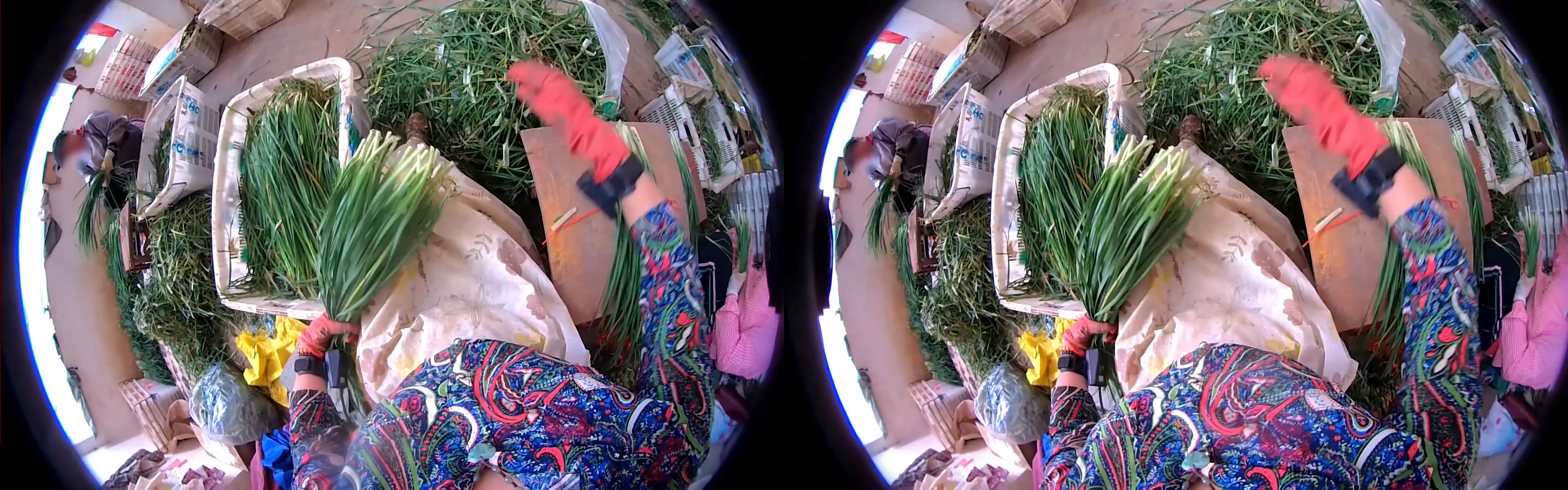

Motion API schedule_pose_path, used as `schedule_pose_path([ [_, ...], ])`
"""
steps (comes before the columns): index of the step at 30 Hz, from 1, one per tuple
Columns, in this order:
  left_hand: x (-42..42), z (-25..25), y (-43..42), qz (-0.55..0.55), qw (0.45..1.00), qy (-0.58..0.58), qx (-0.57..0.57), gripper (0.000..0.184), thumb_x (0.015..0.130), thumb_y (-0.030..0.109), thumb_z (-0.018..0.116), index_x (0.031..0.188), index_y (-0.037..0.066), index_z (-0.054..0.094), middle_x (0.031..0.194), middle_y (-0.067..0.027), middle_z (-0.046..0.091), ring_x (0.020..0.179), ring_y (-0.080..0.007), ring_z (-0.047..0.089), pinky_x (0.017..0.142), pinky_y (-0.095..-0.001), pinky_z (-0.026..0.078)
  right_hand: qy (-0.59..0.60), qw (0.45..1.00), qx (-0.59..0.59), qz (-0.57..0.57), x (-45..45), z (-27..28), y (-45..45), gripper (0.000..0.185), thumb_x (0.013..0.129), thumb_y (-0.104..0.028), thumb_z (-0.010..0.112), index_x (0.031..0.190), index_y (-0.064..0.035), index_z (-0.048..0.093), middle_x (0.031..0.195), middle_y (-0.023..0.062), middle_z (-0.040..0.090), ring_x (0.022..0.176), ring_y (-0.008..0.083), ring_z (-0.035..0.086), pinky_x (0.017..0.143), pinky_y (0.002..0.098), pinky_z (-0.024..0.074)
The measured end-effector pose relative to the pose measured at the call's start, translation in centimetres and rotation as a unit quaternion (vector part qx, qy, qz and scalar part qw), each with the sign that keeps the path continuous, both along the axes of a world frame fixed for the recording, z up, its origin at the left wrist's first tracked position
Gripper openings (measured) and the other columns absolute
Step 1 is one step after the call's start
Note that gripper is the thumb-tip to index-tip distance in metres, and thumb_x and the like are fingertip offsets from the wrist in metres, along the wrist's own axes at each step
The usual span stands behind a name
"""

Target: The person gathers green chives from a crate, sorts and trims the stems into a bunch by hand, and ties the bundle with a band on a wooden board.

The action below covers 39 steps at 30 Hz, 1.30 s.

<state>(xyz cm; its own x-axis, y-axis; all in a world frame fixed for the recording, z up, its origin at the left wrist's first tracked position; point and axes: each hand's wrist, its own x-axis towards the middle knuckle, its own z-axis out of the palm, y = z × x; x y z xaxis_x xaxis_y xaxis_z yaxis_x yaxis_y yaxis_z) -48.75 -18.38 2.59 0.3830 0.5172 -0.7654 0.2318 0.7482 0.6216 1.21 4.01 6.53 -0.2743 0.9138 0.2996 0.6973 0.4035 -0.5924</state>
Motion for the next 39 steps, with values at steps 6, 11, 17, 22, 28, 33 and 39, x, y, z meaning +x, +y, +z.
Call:
schedule_pose_path([
  [6, -0.4, -1.0, -0.6, 0.039, 0.994, -0.094, -0.037, 0.041, 0.069, 0.009, 0.058, 0.107, -0.002, 0.053, 0.061, -0.0053, 0.051, 0.051, -0.0136, 0.047, 0.053, -0.0248, 0.040, -0.101, 0.991, 0.055, 0.067, -12.7, -3.6, -7.8, 0.036, 0.080, -0.032, 0.051, 0.111, -0.0139, 0.056, 0.119, 0.0032, 0.052, 0.115, 0.0195, 0.044, 0.101, 0.0369, 0.0253],
  [11, -0.4, -1.1, -0.5, 0.019, 0.998, -0.057, -0.027, 0.045, 0.069, 0.009, 0.058, 0.112, -0.002, 0.050, 0.059, -0.0052, 0.049, 0.050, -0.0142, 0.046, 0.052, -0.0253, 0.040, -0.360, 0.927, -0.102, 0.021, -18.3, -2.3, -6.8, 0.059, 0.070, -0.053, 0.051, 0.117, -0.0181, 0.049, 0.117, 0.0048, 0.053, 0.113, 0.0203, 0.044, 0.103, 0.0388, 0.0176],
  [17, -0.5, -1.2, -0.5, 0.015, 0.996, -0.081, -0.024, 0.045, 0.069, 0.008, 0.058, 0.111, -0.004, 0.049, 0.057, -0.0060, 0.048, 0.048, -0.0149, 0.046, 0.051, -0.0255, 0.040, -0.103, 0.970, -0.037, 0.217, -19.1, -6.6, -5.0, 0.035, 0.078, -0.035, 0.049, 0.109, -0.0222, 0.056, 0.108, -0.0012, 0.058, 0.106, 0.0123, 0.047, 0.097, 0.0381, 0.0245],
  [22, -0.6, -1.8, -0.6, 0.040, 0.991, -0.124, -0.039, 0.045, 0.069, 0.009, 0.058, 0.111, -0.004, 0.048, 0.057, -0.0057, 0.047, 0.048, -0.0147, 0.045, 0.051, -0.0255, 0.039, -0.030, 0.964, -0.131, 0.230, -18.2, -6.1, -3.5, 0.019, 0.082, -0.025, 0.049, 0.092, -0.0165, 0.062, 0.088, -0.0003, 0.062, 0.084, 0.0177, 0.056, 0.083, 0.0311, 0.0383],
  [28, -0.4, -1.4, -0.6, 0.055, 0.987, -0.148, -0.037, 0.046, 0.068, 0.009, 0.058, 0.111, -0.005, 0.048, 0.056, -0.0053, 0.047, 0.048, -0.0148, 0.045, 0.051, -0.0262, 0.039, -0.063, 0.993, -0.024, -0.100, -8.7, 1.0, 0.8, 0.022, 0.084, -0.020, 0.046, 0.091, -0.0066, 0.061, 0.082, 0.0107, 0.062, 0.072, 0.0218, 0.056, 0.064, 0.0309, 0.0457],
  [33, -0.3, -1.6, -0.6, 0.030, 0.994, -0.102, -0.028, 0.027, 0.066, 0.025, 0.065, 0.070, 0.001, 0.053, 0.057, -0.0058, 0.049, 0.049, -0.0149, 0.046, 0.053, -0.0267, 0.039, 0.131, 0.958, -0.199, -0.158, -5.0, 2.2, 1.8, 0.022, 0.083, -0.024, 0.048, 0.091, -0.0097, 0.063, 0.063, 0.0018, 0.050, 0.052, 0.0111, 0.042, 0.049, 0.0259, 0.0394],
  [39, -0.4, -1.9, -0.8, 0.060, 0.989, -0.128, -0.038, 0.040, 0.066, 0.013, 0.063, 0.100, -0.002, 0.050, 0.063, -0.0071, 0.051, 0.046, -0.0144, 0.045, 0.049, -0.0266, 0.040, 0.220, 0.855, -0.463, 0.079, -17.1, -0.4, -6.6, 0.045, 0.073, -0.045, 0.061, 0.089, -0.0027, 0.063, 0.073, 0.0080, 0.059, 0.061, 0.0152, 0.055, 0.052, 0.0282, 0.0448],
])
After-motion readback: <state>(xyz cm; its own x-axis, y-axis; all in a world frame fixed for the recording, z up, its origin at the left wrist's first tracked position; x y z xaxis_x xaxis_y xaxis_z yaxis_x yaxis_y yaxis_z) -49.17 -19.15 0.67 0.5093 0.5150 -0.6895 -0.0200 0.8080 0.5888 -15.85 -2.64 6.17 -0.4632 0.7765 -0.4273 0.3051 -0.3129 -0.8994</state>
